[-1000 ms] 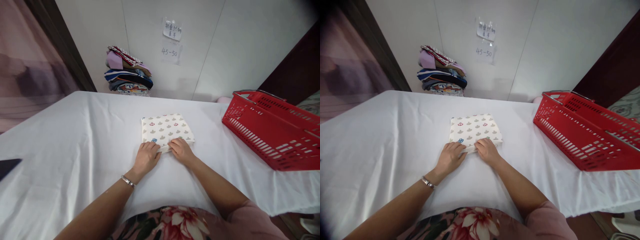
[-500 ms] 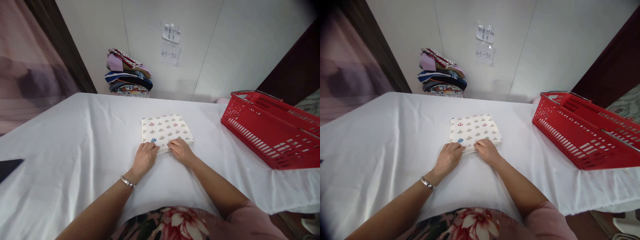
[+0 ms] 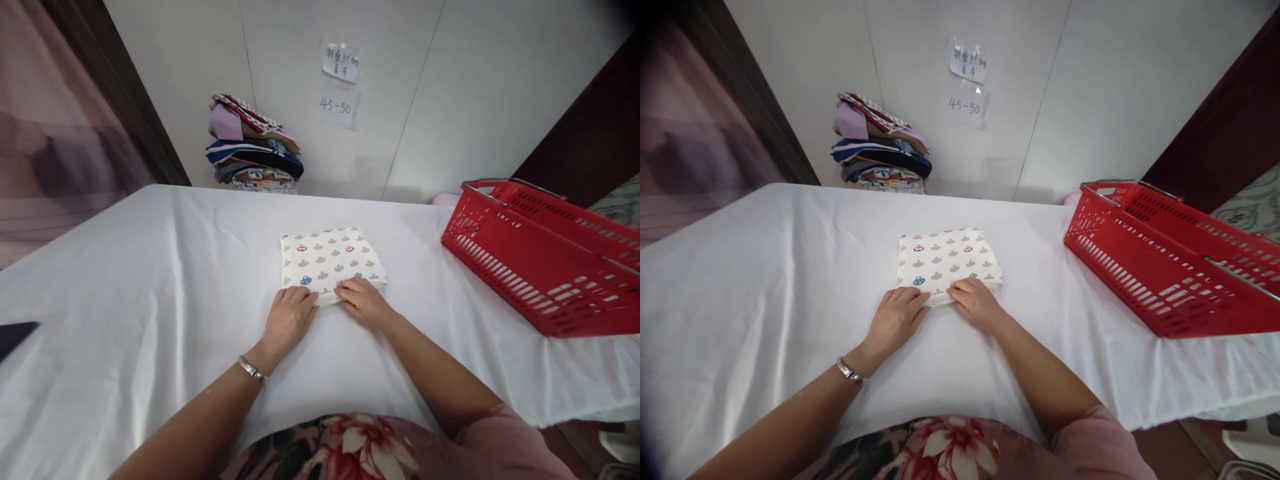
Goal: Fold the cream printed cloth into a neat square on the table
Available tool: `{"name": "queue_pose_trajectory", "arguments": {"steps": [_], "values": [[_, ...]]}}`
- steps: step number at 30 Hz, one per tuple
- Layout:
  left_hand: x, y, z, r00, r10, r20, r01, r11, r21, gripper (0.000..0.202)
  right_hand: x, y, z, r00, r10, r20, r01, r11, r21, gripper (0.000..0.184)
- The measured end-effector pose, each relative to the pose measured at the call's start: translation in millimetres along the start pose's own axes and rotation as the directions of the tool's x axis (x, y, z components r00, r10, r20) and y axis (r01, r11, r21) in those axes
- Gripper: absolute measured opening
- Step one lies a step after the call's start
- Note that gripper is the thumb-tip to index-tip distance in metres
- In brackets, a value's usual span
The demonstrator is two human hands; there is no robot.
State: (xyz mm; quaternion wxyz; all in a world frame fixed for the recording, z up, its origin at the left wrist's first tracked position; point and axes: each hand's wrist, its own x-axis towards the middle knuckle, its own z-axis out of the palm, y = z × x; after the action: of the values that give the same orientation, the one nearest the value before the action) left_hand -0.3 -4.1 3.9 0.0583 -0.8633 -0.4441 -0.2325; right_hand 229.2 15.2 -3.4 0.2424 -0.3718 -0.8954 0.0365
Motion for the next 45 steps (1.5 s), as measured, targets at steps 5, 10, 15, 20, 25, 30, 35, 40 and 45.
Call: {"name": "queue_pose_trajectory", "arguments": {"steps": [5, 10, 15, 20, 25, 30, 35, 40, 45], "values": [[0, -1, 0.4, 1.000, 0.006, -0.030, -0.006, 1.000, -0.026, 0.019, 0, 1, 4, 0.998, -0.010, -0.058, 0.010, 1.000, -0.014, 0.025], [1, -1, 0.7, 1.000, 0.009, -0.023, -0.009, 1.000, -0.029, 0.019, -1, 0, 6, 0.997, -0.003, -0.079, 0.001, 1.000, -0.029, 0.025], [2, -3, 1.3, 0.998, 0.019, -0.067, -0.021, 0.999, -0.031, 0.018, 0, -1, 6, 0.997, -0.011, -0.075, 0.007, 0.999, -0.050, 0.026], [4, -7, 1.7, 0.991, 0.047, -0.129, -0.046, 0.999, 0.009, 0.019, 5, -5, 9, 0.988, 0.028, -0.155, -0.041, 0.996, -0.083, 0.027], [4, -7, 1.4, 0.994, 0.053, -0.091, -0.053, 0.999, 0.001, 0.018, 6, -5, 11, 0.996, 0.035, -0.087, -0.042, 0.995, -0.087, 0.028], [2, -5, 1.1, 0.994, 0.070, -0.089, -0.069, 0.998, 0.013, 0.022, 6, -4, 11, 0.996, 0.031, -0.089, -0.039, 0.995, -0.095, 0.026], [2, -9, 3.1, 0.989, 0.088, -0.118, -0.086, 0.996, 0.019, 0.019, 6, -6, 10, 0.995, 0.037, -0.097, -0.048, 0.993, -0.107, 0.025], [3, -12, 4.2, 0.990, 0.092, -0.105, -0.089, 0.995, 0.036, 0.018, -3, 8, 2, 0.994, 0.007, -0.110, -0.016, 0.996, -0.088, 0.021], [1, -11, 5.2, 0.992, 0.087, -0.087, -0.085, 0.996, 0.031, 0.017, -29, 36, -16, 0.987, 0.018, -0.162, -0.034, 0.995, -0.095, 0.021]]}}
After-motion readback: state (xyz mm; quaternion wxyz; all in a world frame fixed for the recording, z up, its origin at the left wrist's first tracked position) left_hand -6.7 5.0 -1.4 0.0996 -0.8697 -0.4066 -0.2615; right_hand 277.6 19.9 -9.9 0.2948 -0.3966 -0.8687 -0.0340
